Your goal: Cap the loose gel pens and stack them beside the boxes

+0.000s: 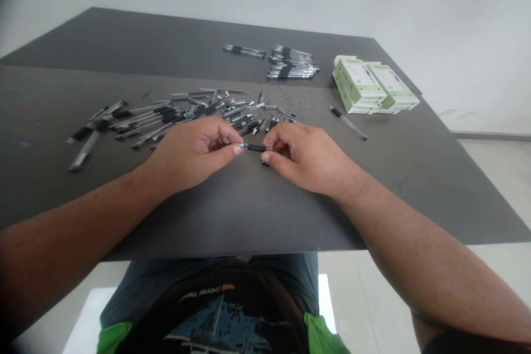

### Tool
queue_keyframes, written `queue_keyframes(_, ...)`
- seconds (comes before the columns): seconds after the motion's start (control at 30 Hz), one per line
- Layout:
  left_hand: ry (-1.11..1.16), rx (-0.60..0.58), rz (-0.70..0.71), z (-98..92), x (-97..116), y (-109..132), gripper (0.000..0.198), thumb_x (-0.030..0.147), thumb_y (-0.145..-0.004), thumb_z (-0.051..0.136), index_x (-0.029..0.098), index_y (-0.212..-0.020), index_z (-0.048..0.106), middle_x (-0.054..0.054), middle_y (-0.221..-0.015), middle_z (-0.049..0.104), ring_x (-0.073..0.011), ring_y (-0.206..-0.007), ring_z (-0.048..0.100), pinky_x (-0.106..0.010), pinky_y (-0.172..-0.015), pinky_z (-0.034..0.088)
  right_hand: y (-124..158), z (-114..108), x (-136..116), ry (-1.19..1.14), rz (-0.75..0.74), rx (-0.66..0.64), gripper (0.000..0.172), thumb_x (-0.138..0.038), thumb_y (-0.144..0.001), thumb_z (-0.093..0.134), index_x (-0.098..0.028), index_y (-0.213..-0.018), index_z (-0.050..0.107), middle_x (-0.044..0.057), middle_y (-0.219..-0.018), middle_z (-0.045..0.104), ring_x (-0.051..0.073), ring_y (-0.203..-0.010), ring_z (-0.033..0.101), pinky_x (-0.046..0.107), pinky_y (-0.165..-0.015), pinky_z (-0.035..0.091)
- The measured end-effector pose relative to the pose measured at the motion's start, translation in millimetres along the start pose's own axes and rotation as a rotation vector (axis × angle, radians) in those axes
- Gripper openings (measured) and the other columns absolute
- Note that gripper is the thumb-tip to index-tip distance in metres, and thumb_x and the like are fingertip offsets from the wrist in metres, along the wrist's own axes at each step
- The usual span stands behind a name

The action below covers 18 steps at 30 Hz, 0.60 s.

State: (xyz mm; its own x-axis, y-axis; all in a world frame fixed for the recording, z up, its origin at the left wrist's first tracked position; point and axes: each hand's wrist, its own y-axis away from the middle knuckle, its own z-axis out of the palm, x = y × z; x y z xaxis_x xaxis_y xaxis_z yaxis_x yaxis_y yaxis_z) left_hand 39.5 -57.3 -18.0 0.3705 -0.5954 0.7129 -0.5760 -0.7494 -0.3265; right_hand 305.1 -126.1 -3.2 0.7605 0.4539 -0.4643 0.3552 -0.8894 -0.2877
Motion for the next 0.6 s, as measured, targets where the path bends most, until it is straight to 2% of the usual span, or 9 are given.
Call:
queue_keyframes(0.07, 0.004, 0.000, -0.002, 0.1, -0.7, -0.1, 0.011, 0.031, -0.095, 0.076, 0.023, -0.100, 0.081, 0.001, -0.084, 0.081, -0.0166, -0.074, 0.073, -0.029, -0.073, 0.058, 0.2, -1.2, -2.0, 0.003, 0.032, 0.016, 0.010, -0.031, -0.099, 0.079, -0.023, -0.103, 0.076, 0.001, -0.086, 0.079, 0.018, -0.071, 0.069, 0.031, -0.069, 0.047)
queue_keyframes(0.13, 0.009, -0.001, -0.003, 0.1, -1.1, 0.0, 0.011, 0.031, -0.095, 0.076, 0.023, -0.100, 0.081, 0.001, -0.085, 0.081, -0.0168, -0.075, 0.074, -0.029, -0.074, 0.059, -0.4, -1.9, -1.9, 0.035, 0.009, 0.005, 0.008, -0.031, -0.101, 0.076, -0.023, -0.100, 0.077, 0.002, -0.085, 0.078, 0.019, -0.072, 0.069, 0.031, -0.070, 0.047)
queue_keyframes(0.23, 0.012, -0.003, 0.011, 0.0, -0.4, 0.5, 0.011, 0.031, -0.095, 0.076, 0.023, -0.100, 0.082, 0.001, -0.086, 0.082, -0.0167, -0.076, 0.074, -0.029, -0.075, 0.059, -1.4, -2.3, -0.5, 0.064, -0.047, -0.029, 0.024, -0.035, -0.111, 0.062, -0.023, -0.098, 0.078, 0.004, -0.086, 0.079, 0.021, -0.078, 0.070, 0.033, -0.073, 0.047)
queue_keyframes(0.3, 0.005, -0.003, 0.019, -0.3, 0.6, 1.1, 0.010, 0.029, -0.095, 0.076, 0.023, -0.101, 0.082, 0.001, -0.087, 0.082, -0.0165, -0.076, 0.074, -0.029, -0.076, 0.059, -1.5, -2.6, -0.8, 0.054, -0.038, -0.035, 0.028, -0.038, -0.112, 0.060, -0.023, -0.098, 0.078, 0.005, -0.086, 0.079, 0.021, -0.078, 0.070, 0.033, -0.074, 0.048)
queue_keyframes(0.43, -0.012, -0.009, 0.003, -0.8, 2.3, 1.9, 0.010, 0.029, -0.095, 0.075, 0.024, -0.101, 0.082, 0.001, -0.086, 0.082, -0.0171, -0.076, 0.074, -0.029, -0.074, 0.059, -0.6, -2.9, -2.3, 0.025, 0.035, -0.024, 0.012, -0.036, -0.101, 0.076, -0.024, -0.100, 0.076, 0.002, -0.085, 0.079, 0.019, -0.072, 0.068, 0.032, -0.070, 0.048)
queue_keyframes(0.5, -0.013, -0.013, 0.003, -0.9, 2.6, 1.9, 0.011, 0.030, -0.095, 0.075, 0.024, -0.101, 0.081, 0.001, -0.087, 0.082, -0.0175, -0.076, 0.074, -0.030, -0.075, 0.060, -0.4, -2.7, -1.7, 0.050, 0.016, -0.030, 0.010, -0.034, -0.102, 0.075, -0.024, -0.100, 0.075, 0.003, -0.086, 0.079, 0.020, -0.075, 0.069, 0.033, -0.072, 0.049)
queue_keyframes(0.6, -0.016, -0.014, 0.009, -1.0, 2.6, 1.9, 0.011, 0.030, -0.095, 0.075, 0.024, -0.101, 0.082, 0.000, -0.087, 0.082, -0.0177, -0.078, 0.075, -0.030, -0.077, 0.061, -0.5, -2.3, 0.1, 0.072, -0.041, -0.056, 0.025, -0.038, -0.112, 0.061, -0.023, -0.100, 0.077, 0.006, -0.089, 0.081, 0.022, -0.081, 0.072, 0.034, -0.076, 0.050)
